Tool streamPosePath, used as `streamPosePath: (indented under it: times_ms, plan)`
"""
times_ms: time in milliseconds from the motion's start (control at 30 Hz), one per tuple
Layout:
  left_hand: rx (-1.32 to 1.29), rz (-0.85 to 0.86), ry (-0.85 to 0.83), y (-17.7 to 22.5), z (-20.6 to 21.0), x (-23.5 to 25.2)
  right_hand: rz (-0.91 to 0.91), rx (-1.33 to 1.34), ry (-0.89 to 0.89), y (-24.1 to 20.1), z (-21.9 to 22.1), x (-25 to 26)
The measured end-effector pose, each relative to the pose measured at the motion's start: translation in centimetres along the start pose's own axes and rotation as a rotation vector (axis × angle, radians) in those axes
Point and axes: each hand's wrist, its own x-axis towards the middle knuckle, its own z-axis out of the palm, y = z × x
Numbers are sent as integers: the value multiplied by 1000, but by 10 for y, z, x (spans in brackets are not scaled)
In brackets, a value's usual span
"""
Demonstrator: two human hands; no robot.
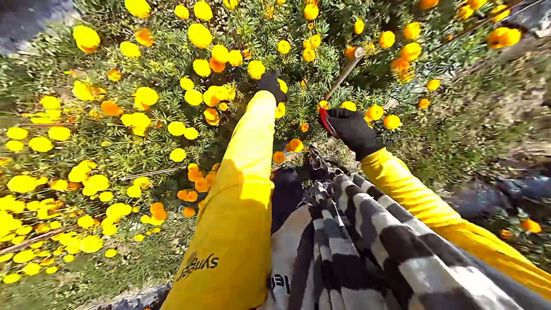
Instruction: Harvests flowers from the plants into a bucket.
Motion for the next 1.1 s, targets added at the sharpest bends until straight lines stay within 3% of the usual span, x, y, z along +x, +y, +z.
streamPosePath:
  times_ms: [167,333,467,567,767,967,1100]
  plan:
    - [15,-22,95,-21,42,1,-40,-185,-91,-13,1,20]
    - [-252,-178,263,-49,54,7,-181,-747,-91,-40,24,52]
    - [-417,-300,316,-55,45,2,-344,-908,-92,-52,49,76]
    - [-401,-344,295,-59,43,3,-482,-887,-54,-54,63,93]
    - [-26,-241,137,-66,40,9,-509,-854,-93,-58,88,118]
    - [-22,-238,137,-68,39,15,-453,-947,-179,-78,96,119]
    - [-140,-266,171,-69,34,15,-490,-839,-132,-59,90,116]
